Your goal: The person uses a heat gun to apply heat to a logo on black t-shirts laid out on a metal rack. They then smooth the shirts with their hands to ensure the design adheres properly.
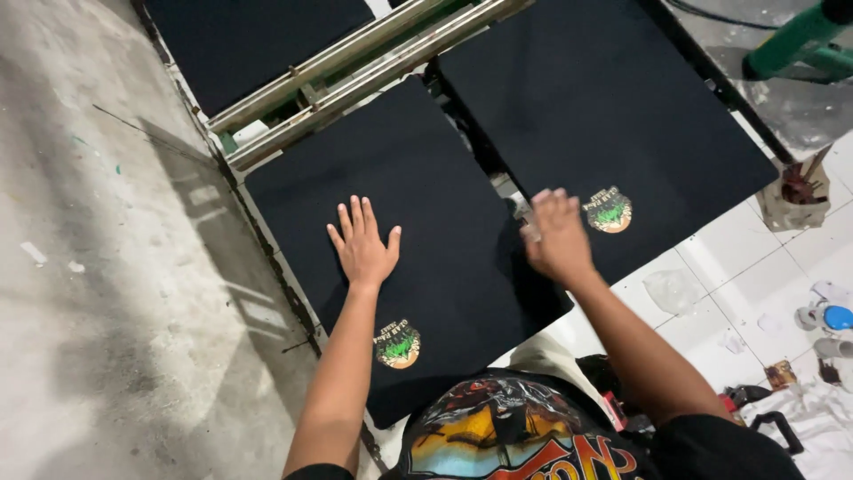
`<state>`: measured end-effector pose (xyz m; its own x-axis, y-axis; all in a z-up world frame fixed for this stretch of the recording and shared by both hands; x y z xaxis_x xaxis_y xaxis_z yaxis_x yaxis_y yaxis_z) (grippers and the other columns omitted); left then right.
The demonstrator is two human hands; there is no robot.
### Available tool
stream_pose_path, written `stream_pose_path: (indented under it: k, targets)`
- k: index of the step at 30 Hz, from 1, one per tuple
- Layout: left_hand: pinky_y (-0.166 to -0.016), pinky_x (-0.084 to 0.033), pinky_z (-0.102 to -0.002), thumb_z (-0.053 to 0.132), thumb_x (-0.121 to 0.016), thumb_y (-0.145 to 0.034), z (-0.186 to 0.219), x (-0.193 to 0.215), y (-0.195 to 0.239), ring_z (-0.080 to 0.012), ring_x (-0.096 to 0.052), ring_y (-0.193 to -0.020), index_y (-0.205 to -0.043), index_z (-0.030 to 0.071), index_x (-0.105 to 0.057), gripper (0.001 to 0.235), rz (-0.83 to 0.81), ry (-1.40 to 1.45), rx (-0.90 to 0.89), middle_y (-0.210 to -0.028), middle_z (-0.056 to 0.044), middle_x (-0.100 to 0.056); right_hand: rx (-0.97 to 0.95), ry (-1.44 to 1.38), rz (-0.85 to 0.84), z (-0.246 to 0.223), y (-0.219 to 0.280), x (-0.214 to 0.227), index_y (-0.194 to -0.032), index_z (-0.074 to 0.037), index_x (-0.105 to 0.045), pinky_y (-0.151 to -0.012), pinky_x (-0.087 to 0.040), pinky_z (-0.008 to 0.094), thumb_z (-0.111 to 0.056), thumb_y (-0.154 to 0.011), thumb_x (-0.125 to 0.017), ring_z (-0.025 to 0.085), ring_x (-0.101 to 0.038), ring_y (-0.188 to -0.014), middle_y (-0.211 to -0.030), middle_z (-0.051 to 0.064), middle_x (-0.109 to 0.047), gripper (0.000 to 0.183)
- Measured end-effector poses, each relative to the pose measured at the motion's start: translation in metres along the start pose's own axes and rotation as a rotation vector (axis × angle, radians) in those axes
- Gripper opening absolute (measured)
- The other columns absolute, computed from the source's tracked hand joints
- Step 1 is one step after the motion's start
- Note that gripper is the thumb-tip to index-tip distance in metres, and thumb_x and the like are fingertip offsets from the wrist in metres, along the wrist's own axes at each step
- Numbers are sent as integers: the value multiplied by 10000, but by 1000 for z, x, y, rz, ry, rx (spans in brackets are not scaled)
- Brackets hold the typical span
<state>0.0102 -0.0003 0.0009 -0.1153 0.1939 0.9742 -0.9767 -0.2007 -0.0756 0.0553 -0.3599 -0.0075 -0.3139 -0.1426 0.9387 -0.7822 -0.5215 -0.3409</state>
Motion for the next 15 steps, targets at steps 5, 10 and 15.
stream_pose_path:
  k: [5, 10, 15]
  targets:
    - [-1173, -112, -731, 441, -602, -921, 27, -16, -2, -450, -229, -1534, -1559, 15, -403, 792, 19, 35, 69, -1636, -237, -336, -291, -80, -23, 78, 22, 17, -1496, 92, -522, -1209, -253, 596, -345, -993, -626, 499, -439, -1428, -1493, 316, -537, 675]
    - [-1131, -189, -752, 429, -691, -841, 120, -15, -12, -433, -415, -1448, -1445, 72, -565, 713, 122, 164, -320, -1476, -221, -548, -282, -222, -130, 135, 14, 1, -1527, 101, -456, -1207, -237, 638, -328, -964, -621, 543, -386, -1440, -1521, 343, -482, 726]
    - [-1189, -229, -648, 398, -630, -908, 214, -50, -60, -387, -371, -1489, -1507, 66, -488, 699, 84, 234, -461, -1548, -204, -478, -100, -250, -136, 205, -43, -39, -1555, 51, -449, -1211, -225, 633, -343, -969, -617, 524, -355, -1466, -1552, 289, -473, 726]
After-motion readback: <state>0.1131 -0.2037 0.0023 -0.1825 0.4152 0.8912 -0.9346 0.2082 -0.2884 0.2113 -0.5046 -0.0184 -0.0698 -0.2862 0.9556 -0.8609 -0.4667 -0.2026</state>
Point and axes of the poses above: each hand's wrist, its own y-axis away from the middle knuckle, its own x-axis out of the back of the hand, z = x × y, the point moved 1 cm from there along -y, towards the middle knuckle
